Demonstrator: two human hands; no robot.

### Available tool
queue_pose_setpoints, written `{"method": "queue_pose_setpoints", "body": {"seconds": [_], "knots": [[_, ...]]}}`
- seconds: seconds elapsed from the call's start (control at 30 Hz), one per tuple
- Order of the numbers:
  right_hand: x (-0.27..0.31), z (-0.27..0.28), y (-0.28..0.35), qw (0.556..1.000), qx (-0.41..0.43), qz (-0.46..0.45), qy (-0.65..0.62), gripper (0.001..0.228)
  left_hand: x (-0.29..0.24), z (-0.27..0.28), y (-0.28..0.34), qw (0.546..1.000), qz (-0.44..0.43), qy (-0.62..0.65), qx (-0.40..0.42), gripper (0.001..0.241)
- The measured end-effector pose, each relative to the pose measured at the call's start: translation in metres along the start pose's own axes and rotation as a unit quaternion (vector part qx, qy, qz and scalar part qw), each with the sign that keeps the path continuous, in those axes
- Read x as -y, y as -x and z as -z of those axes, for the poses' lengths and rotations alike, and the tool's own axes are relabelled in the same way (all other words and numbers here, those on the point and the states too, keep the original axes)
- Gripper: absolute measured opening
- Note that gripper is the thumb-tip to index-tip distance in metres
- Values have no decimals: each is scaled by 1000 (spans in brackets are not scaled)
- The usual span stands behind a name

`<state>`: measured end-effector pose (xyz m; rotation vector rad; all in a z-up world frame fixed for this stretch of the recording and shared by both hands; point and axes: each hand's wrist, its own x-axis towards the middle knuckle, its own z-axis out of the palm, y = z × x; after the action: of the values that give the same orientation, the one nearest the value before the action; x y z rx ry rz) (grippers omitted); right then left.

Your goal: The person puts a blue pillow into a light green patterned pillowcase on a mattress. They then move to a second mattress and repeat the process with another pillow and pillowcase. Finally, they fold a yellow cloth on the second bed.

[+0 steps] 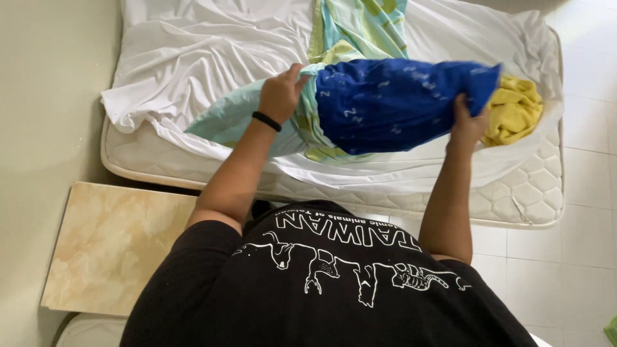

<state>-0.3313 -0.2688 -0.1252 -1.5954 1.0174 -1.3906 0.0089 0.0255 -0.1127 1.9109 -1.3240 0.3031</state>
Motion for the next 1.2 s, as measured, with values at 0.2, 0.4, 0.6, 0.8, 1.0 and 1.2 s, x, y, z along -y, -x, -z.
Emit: {"method": "queue_pose_setpoints", "body": {"seconds": [0.2,0.4,0.6,0.8,1.0,1.2], "knots": [[-15,-49,71,939,-35,214,266,94,8,-42,11,993,-22,-114,-21,38],[68,-124,131,847,276,410,195,90,-14,-72,25,987,-89,-134,10,33],[-16,-108,111,797,432,144,397,101,27,-103,75,984,-89,-147,48,38],[-113,-60,98,786,371,250,427,38,26,-90,98,981,-82,-149,98,36],[-115,-24,65,799,363,242,414,36,47,-72,83,969,-174,-178,3,32],[-138,-28,62,827,360,174,395,33,69,-59,81,965,-184,-189,-16,32]]}}
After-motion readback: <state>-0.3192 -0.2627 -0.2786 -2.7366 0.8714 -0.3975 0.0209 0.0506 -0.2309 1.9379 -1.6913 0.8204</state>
